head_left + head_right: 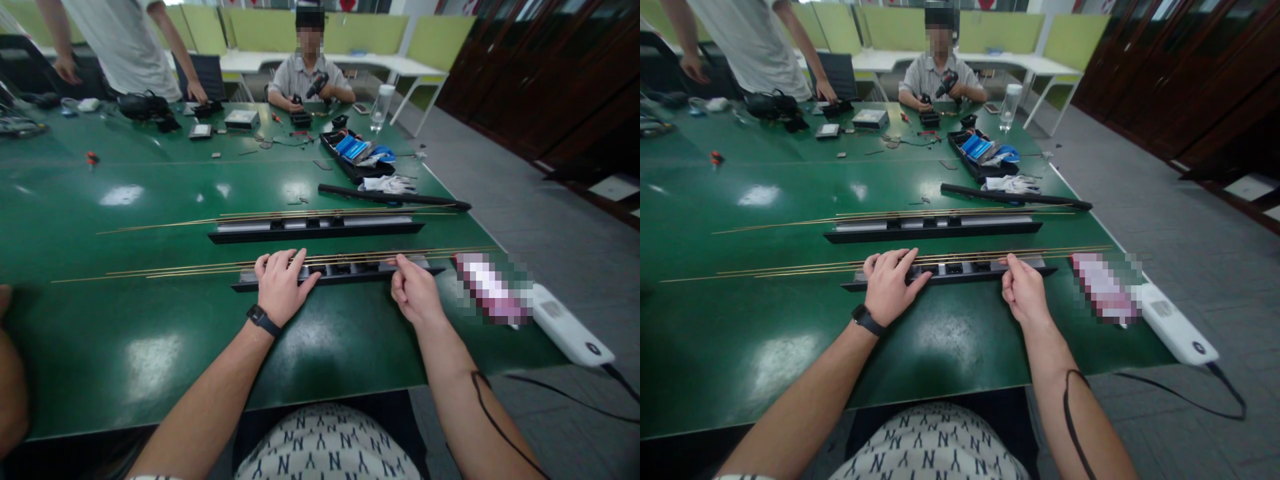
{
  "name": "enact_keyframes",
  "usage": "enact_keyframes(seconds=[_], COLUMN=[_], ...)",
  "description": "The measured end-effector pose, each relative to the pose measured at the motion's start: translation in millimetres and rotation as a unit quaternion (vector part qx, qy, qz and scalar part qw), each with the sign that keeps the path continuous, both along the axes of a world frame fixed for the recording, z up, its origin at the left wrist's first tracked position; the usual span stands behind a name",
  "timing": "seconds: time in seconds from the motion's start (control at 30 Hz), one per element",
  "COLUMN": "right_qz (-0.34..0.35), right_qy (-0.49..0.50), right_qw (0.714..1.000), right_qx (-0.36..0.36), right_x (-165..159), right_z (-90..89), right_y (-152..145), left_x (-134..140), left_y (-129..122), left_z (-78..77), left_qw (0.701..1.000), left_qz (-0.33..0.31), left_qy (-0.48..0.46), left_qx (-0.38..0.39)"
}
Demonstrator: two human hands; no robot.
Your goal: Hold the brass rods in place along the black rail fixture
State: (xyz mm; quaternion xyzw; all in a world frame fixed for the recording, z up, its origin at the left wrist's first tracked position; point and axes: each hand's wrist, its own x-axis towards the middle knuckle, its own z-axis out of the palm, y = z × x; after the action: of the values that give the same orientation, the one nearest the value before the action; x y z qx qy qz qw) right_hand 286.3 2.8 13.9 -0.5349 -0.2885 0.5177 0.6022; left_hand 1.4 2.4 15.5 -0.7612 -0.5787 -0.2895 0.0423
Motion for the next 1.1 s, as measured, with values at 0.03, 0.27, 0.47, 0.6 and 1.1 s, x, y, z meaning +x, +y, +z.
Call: enact_keyframes(seconds=[0.03, 0.27, 0.47, 0.6, 1.1], right_qz=[-0.013, 0.007, -0.003, -0.026, -0.007], right_qy=[0.003, 0.005, 0.009, 0.012, 0.009], right_qw=[1.000, 1.000, 1.000, 1.000, 1.000], right_qx=[0.005, 0.002, -0.003, 0.007, 0.001], right_x=[1.1, 0.8, -1.9, 0.0, -2.2], right_z=[-0.6, -2.8, 1.5, 1.3, -0.5], right_y=[0.2, -0.2, -0.7, 0.0, -1.6], left_x=[-0.1, -0.1, 0.0, 0.3, 0.2], left_y=[0.1, -0.1, -0.5, -0.5, -0.5], left_z=[-0.2, 0.2, 0.5, 0.3, 0.6], left_qw=[1.000, 1.000, 1.000, 1.000, 1.000], left_qz=[0.000, -0.001, 0.000, 0.002, 0.001], left_qy=[0.000, 0.001, -0.002, -0.004, -0.004], left_qx=[0.000, 0.002, -0.001, -0.003, -0.001])
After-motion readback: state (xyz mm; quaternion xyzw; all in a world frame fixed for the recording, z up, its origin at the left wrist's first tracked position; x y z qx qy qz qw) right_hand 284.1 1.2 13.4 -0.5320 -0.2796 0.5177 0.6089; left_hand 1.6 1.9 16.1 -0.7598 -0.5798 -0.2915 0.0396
